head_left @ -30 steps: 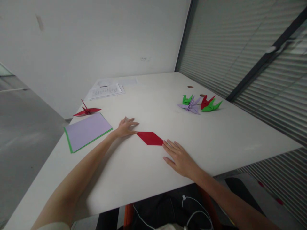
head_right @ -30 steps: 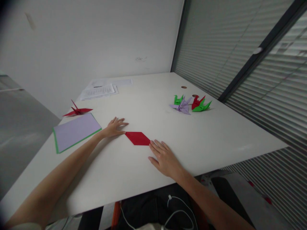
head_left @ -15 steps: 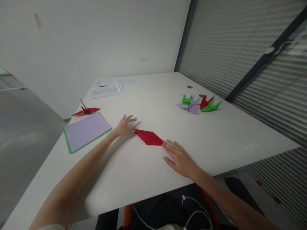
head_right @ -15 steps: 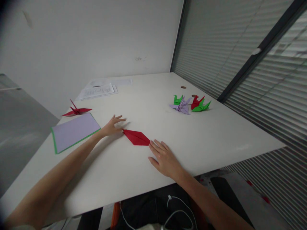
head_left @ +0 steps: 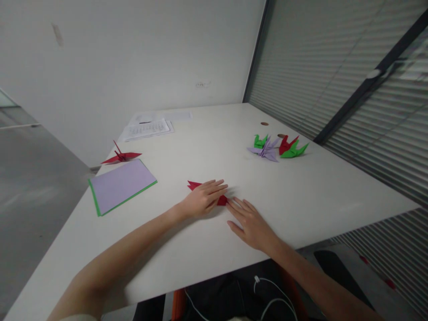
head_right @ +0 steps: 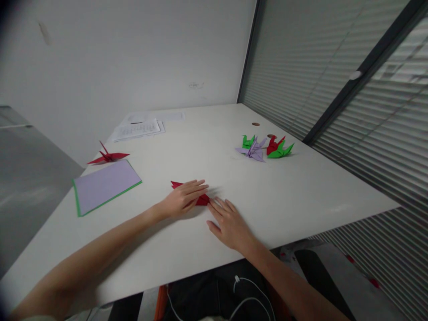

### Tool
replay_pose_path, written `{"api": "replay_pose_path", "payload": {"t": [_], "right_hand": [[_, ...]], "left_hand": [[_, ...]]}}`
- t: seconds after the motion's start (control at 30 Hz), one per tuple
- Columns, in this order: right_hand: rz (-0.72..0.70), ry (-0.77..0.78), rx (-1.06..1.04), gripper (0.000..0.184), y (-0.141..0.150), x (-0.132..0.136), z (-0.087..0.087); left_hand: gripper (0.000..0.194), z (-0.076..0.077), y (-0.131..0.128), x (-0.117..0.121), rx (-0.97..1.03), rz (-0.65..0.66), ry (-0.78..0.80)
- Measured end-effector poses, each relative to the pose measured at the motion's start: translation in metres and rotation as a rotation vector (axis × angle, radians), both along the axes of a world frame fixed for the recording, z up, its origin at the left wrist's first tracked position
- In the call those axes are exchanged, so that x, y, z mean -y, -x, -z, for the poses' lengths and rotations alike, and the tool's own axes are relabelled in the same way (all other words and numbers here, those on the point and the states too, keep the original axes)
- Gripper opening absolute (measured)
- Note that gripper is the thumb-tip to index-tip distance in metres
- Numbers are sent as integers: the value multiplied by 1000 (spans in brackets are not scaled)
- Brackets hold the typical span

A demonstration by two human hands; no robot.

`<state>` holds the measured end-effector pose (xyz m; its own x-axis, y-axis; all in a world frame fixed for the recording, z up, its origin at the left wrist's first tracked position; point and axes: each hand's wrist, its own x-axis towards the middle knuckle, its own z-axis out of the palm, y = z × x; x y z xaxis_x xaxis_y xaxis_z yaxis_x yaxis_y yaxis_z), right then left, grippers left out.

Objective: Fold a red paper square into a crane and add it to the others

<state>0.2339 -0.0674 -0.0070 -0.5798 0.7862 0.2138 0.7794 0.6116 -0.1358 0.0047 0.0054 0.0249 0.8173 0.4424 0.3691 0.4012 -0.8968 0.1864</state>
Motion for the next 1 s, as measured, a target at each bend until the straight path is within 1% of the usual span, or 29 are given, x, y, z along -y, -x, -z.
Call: {"api": "replay_pose_path", "payload": {"t": [0.03, 0.1, 0.2, 0.4, 0.5, 0.6, 0.67, 0.73, 0.83, 0.93, 1.0], "right_hand": [[2, -2, 2, 50, 0, 0, 0], [16, -5, 12, 50, 0, 1, -1], [56, -11, 37, 51, -2, 2, -3], [111, -44, 66, 54, -8, 9, -3], [84, -63, 61, 54, -11, 10, -3], [102, -112, -13, 46, -13, 4, -8], [181, -178, -98, 39, -11, -3, -13], [223, -218, -142, 36, -4, -10, -19], [179, -181, -112, 42, 10, -16, -21], [94, -107, -37, 49, 19, -15, -16], [80, -75, 4, 51, 19, -11, -12]], "left_hand": [[47, 8, -2, -3, -63, -39, 27], [49, 23, -3, -8, -139, -166, 71], [54, 34, 0, -12, -204, -250, 96], [56, 33, 5, -12, -228, -329, 79], [55, 34, 6, -12, -230, -344, 79], [54, 37, 6, -13, -217, -346, 71], [54, 37, 7, -13, -210, -344, 65], [53, 37, 7, -13, -204, -340, 60], [52, 37, 8, -12, -194, -338, 46], [52, 36, 7, -12, -194, -338, 36], [52, 37, 6, -12, -199, -333, 39]]}}
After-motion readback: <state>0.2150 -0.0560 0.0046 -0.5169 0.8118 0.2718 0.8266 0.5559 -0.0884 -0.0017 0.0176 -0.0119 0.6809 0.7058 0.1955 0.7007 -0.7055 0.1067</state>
